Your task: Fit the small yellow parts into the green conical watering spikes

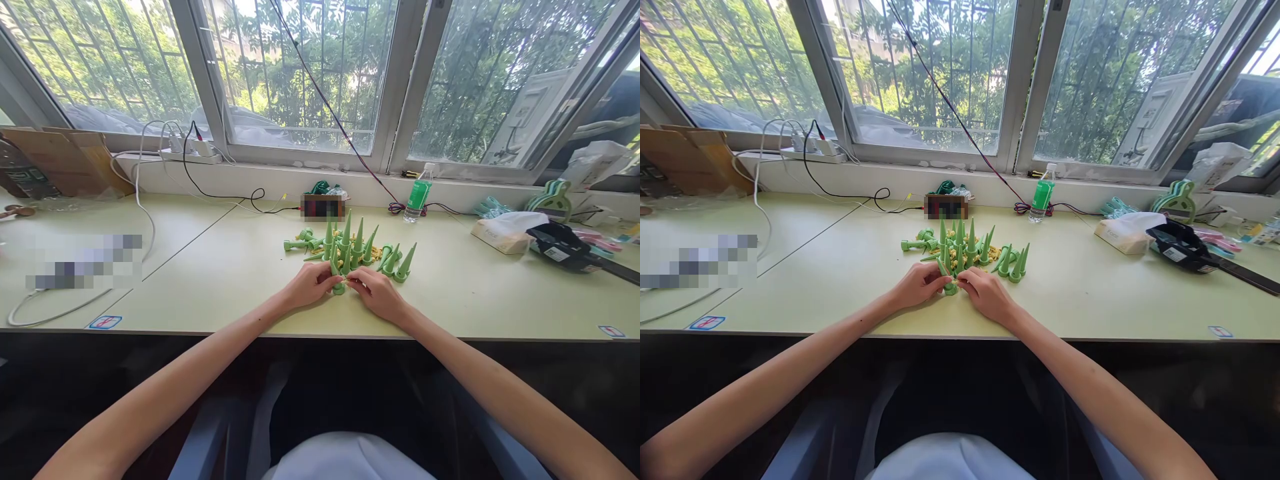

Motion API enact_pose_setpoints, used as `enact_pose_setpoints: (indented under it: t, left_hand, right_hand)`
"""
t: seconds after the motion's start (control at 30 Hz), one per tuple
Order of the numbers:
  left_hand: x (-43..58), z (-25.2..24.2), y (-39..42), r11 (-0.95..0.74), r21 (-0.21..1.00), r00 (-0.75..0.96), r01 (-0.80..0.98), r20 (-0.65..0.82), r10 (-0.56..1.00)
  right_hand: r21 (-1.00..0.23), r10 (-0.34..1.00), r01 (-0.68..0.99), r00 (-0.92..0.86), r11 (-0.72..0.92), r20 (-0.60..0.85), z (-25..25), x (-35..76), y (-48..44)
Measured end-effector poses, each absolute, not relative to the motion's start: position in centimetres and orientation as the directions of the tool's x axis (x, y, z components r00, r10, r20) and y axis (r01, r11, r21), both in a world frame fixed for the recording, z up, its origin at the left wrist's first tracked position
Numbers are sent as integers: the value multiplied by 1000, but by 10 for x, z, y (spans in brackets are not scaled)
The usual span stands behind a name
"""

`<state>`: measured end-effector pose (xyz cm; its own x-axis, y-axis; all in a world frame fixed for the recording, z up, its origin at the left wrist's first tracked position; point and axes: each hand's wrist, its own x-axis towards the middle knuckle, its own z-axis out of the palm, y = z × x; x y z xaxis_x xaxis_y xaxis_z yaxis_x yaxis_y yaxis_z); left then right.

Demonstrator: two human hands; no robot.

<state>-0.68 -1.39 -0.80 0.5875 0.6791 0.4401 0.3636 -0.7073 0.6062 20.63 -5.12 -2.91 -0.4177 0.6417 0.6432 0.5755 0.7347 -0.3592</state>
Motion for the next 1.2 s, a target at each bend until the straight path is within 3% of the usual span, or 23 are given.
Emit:
enact_pose_setpoints:
  t: [0.2, 0.6, 0.93, 1.2]
  left_hand:
    - [-9, -12, -12, -756, 523, 608, 394, 468, 641]
    - [-6, -13, -11, -749, 524, 592, 406, 474, 652]
    - [-5, -11, -13, -711, 604, 567, 361, 463, 681]
    - [-6, -10, -16, -746, 566, 624, 351, 452, 637]
  right_hand:
    - [-370, 648, 575, -409, 730, 642, -32, 207, -49]
    - [-381, 681, 609, -391, 696, 620, -29, 207, -51]
    - [-361, 672, 613, -406, 703, 619, -30, 208, -51]
    - [-362, 667, 602, -419, 712, 616, -31, 209, -49]
